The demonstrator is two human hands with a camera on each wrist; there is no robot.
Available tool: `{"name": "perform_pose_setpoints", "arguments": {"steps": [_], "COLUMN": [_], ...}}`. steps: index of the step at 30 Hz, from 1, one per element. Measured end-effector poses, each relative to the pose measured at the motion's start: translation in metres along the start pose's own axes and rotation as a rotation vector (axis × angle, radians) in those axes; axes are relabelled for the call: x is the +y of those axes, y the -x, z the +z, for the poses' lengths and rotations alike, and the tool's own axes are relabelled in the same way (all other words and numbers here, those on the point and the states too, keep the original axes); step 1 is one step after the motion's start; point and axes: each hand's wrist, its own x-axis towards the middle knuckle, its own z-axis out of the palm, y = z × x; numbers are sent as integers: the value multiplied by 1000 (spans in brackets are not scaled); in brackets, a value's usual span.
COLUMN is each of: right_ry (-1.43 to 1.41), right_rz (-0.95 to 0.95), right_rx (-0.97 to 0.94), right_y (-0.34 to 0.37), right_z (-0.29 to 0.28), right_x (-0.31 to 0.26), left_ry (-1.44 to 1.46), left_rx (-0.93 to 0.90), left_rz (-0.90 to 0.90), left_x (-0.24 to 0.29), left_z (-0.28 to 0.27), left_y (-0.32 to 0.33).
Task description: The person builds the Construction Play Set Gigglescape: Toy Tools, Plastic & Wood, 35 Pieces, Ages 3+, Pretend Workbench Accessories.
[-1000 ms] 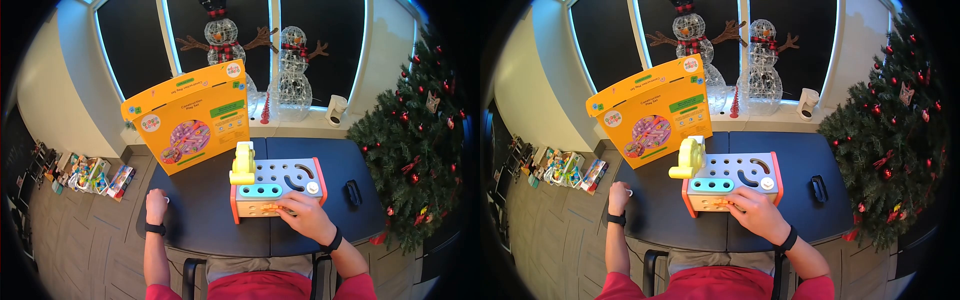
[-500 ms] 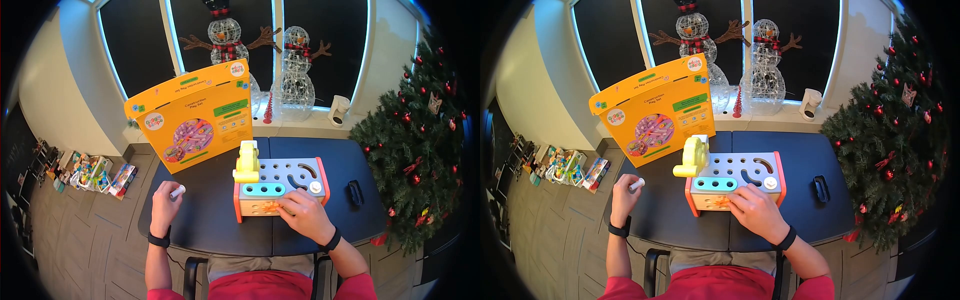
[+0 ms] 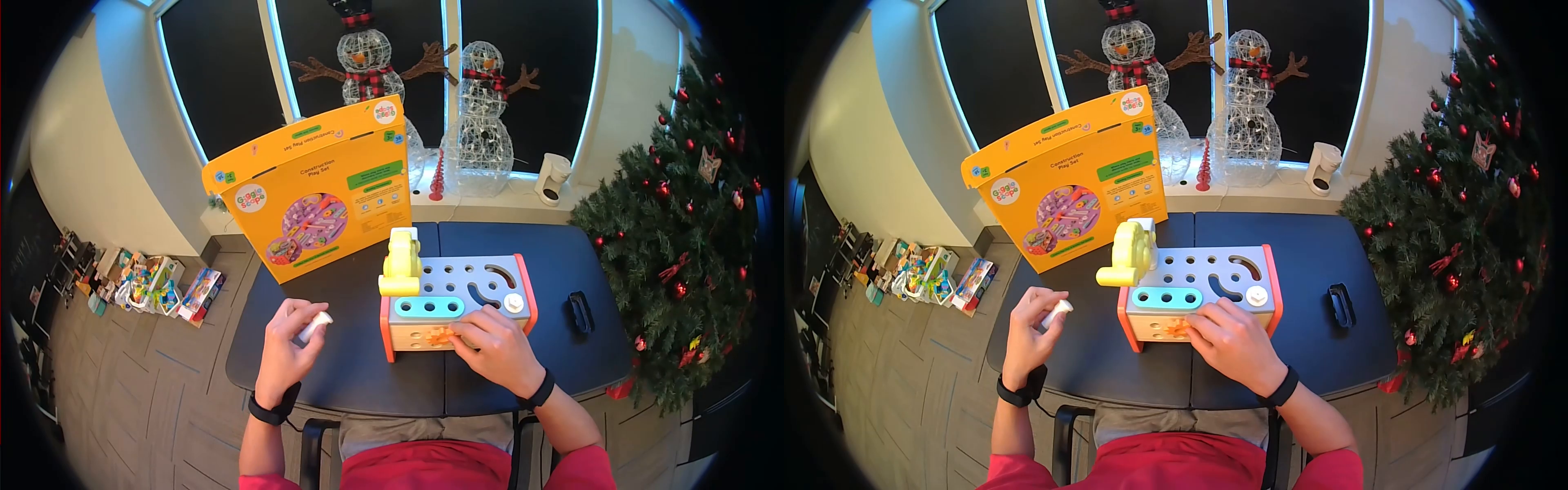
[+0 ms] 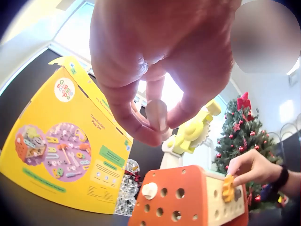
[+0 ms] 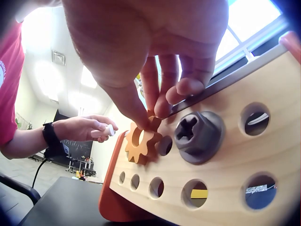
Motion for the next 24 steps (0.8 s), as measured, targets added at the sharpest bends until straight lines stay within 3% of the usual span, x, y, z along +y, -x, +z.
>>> {"name": "perform_pose_setpoints", "arguments": {"steps": [4, 11, 15, 24], "right_ry": [1, -11, -11, -17], "right_rz": [4, 15, 19, 28], "right_rx": [-3, 0, -20, -20], "right_y": [1, 1, 1, 1], "right_z": [1, 0, 0, -1], "right_x": [1, 0, 0, 0], "left_ry": [296, 235, 310, 94], "left_rx": [-62, -234, -270, -398], "left_rz": [-83, 64, -21, 306], "left_x": [18, 40, 49, 60], "left_z": [8, 24, 36, 48], "left_y": [0, 1, 2, -4]}}
